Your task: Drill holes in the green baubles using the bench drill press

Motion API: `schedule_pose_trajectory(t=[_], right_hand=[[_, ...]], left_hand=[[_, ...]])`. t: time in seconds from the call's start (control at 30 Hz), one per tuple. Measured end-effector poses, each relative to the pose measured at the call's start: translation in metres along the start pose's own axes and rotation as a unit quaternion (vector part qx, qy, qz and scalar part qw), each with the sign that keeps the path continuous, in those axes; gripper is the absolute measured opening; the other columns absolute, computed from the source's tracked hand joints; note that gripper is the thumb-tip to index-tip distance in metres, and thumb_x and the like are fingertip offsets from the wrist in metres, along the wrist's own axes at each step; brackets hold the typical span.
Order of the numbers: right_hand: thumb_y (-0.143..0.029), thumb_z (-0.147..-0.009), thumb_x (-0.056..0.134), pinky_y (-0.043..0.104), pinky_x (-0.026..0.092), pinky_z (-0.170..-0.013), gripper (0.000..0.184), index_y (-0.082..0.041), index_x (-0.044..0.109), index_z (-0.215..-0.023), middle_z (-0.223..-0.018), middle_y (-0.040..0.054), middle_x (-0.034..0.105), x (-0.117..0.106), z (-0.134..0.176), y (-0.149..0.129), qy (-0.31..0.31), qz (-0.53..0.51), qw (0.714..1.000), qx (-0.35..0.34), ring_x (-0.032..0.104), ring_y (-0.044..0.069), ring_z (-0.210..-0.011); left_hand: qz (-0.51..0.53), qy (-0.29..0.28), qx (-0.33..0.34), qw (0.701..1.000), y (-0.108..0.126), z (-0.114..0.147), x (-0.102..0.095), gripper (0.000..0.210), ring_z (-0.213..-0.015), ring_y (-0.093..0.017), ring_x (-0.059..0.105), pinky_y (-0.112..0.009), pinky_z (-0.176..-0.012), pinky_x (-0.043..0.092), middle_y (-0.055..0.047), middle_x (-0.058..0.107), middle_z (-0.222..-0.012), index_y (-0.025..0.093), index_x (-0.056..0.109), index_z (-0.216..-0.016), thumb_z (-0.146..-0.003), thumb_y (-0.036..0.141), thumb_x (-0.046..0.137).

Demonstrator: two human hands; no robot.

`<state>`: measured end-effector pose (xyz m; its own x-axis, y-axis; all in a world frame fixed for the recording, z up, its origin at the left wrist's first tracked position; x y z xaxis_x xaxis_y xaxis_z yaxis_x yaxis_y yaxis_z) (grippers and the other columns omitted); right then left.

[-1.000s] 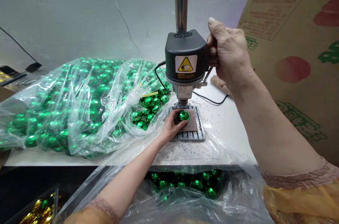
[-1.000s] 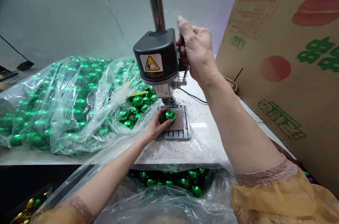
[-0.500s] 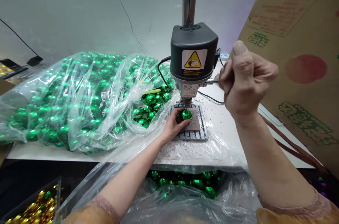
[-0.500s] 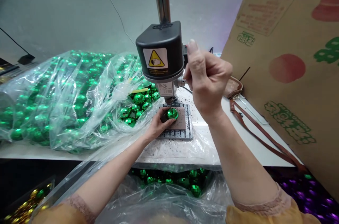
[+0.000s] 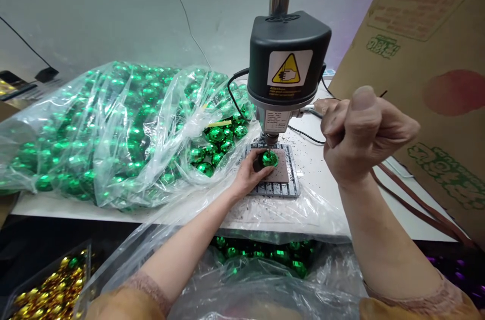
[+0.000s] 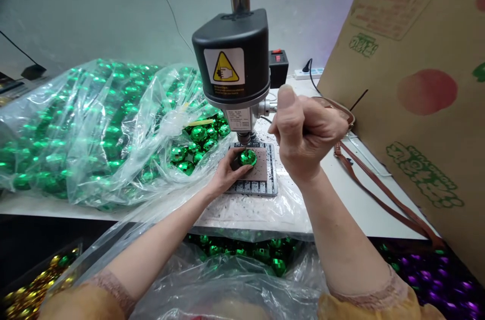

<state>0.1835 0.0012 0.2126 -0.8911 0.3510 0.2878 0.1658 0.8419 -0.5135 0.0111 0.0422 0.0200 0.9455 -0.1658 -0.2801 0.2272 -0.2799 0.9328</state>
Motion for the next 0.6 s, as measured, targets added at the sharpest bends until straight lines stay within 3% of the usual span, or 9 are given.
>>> schedule_pose_trajectory(t=[0.2, 0.3, 0.4, 0.6], right_hand=[[-0.038, -0.09, 0.062, 0.033, 0.045, -0.051, 0.048, -0.022, 0.052, -0.047, -0.042, -0.0059, 0.032, -0.004, 0.003, -0.001, -0.011, -0.005, 1.0, -0.016, 0.036, 0.006, -0.037], [-0.039, -0.091, 0.061, 0.031, 0.04, -0.047, 0.048, -0.023, 0.053, -0.047, -0.042, -0.0055, 0.033, -0.006, 0.005, 0.001, -0.009, 0.016, 1.0, -0.021, 0.035, 0.006, -0.038], [-0.033, -0.09, 0.061, 0.029, 0.028, -0.041, 0.046, -0.022, 0.051, -0.046, -0.041, -0.006, 0.034, -0.007, 0.008, 0.003, -0.006, 0.006, 0.999, -0.05, 0.033, 0.005, -0.036], [-0.018, -0.087, 0.058, 0.026, 0.022, -0.038, 0.051, -0.016, 0.031, -0.043, -0.041, -0.0065, 0.031, -0.004, 0.013, 0.004, -0.013, -0.046, 0.99, -0.131, 0.031, 0.003, -0.036]], left_hand=[[0.009, -0.003, -0.004, 1.0, -0.003, 0.0, 0.0, 0.051, -0.11, -0.026, 0.064, -0.039, -0.098, 0.049, -0.01, 0.068, -0.121, 0.02, 0.058, -0.126, -0.082, 0.038, 0.078], [0.007, 0.0, 0.001, 1.0, -0.004, 0.0, 0.0, 0.052, -0.109, -0.026, 0.065, -0.039, -0.097, 0.05, -0.01, 0.069, -0.119, 0.02, 0.058, -0.126, -0.082, 0.038, 0.079], [0.005, 0.001, 0.002, 1.0, -0.005, 0.0, 0.0, 0.053, -0.107, -0.026, 0.065, -0.039, -0.096, 0.05, -0.009, 0.07, -0.116, 0.021, 0.058, -0.127, -0.082, 0.039, 0.079], [-0.001, 0.008, 0.01, 1.0, -0.003, 0.0, 0.0, 0.051, -0.107, -0.025, 0.065, -0.038, -0.096, 0.05, -0.008, 0.069, -0.116, 0.021, 0.059, -0.125, -0.082, 0.038, 0.079]])
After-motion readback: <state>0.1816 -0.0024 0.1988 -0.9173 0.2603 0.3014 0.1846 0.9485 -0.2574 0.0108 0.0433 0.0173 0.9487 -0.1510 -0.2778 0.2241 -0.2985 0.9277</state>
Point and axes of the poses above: each hand's wrist, its own z-axis away from the middle knuckle, its own x-axis out of the palm, y = z × x, the point moved 5 cm from there along -z, towards the middle knuckle
